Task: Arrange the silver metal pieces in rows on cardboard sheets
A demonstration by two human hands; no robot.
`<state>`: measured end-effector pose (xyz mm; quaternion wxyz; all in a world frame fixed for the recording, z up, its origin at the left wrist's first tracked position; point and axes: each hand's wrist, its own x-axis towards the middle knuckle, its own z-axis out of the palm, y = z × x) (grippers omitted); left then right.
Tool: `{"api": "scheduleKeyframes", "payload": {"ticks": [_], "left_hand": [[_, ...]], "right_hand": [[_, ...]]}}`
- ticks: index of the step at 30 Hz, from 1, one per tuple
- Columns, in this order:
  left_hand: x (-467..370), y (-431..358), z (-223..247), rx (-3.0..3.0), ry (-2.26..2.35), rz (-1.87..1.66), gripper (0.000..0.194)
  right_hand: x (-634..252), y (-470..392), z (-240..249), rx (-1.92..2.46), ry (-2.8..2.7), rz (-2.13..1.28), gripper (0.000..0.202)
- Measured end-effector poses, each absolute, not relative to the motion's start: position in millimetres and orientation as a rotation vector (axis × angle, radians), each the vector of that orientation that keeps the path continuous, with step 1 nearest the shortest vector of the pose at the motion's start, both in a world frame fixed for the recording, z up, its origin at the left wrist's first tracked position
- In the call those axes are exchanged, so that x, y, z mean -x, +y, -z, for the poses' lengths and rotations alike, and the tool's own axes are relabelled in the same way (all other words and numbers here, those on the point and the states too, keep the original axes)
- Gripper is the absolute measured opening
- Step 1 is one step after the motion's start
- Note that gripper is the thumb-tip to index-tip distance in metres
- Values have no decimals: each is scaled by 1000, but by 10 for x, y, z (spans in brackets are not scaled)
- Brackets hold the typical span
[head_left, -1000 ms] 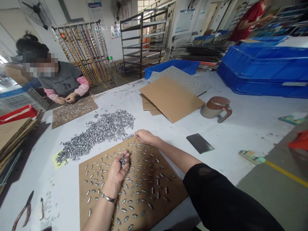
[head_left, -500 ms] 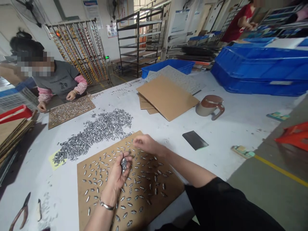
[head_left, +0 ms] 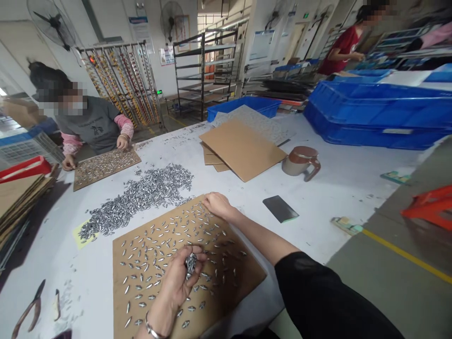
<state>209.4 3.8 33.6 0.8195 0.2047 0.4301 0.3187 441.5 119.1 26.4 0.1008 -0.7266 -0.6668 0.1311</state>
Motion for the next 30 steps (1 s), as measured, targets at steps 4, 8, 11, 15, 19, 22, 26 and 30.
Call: {"api": "scheduleKeyframes", "payload": {"ticks": [4, 8, 11, 15, 19, 22, 26, 30], "left_hand": [[-1983, 14, -309, -478, 936, -717, 16], [-1874, 18, -276, -411, 948, -745, 14], [-1837, 40, -311, -253, 901, -741, 10], [-1869, 20, -365, -73, 866, -756, 19], [-2000, -151, -317, -122, 964, -643, 24], [-2139, -330, -276, -238, 1096, -655, 31], [-2294, -494, -299, -404, 1097, -595, 36], [-2363, -548, -293, -389, 1077, -555, 30]], "right_hand": [[-4341, 1502, -214, 2280, -1978, -443, 26], [-4336, 1622, -202, 2271, -1992, -484, 20], [-4339, 1531, -268, 2236, -1996, -483, 23], [-4124, 945, -396, 1879, -2038, -513, 29], [-3864, 80, -489, 1241, -2293, -730, 22], [-3843, -357, -498, 1233, -2279, -759, 12], [-3925, -611, -426, 1399, -2175, -692, 8], [-3945, -794, -356, 1463, -2118, -683, 11]]}}
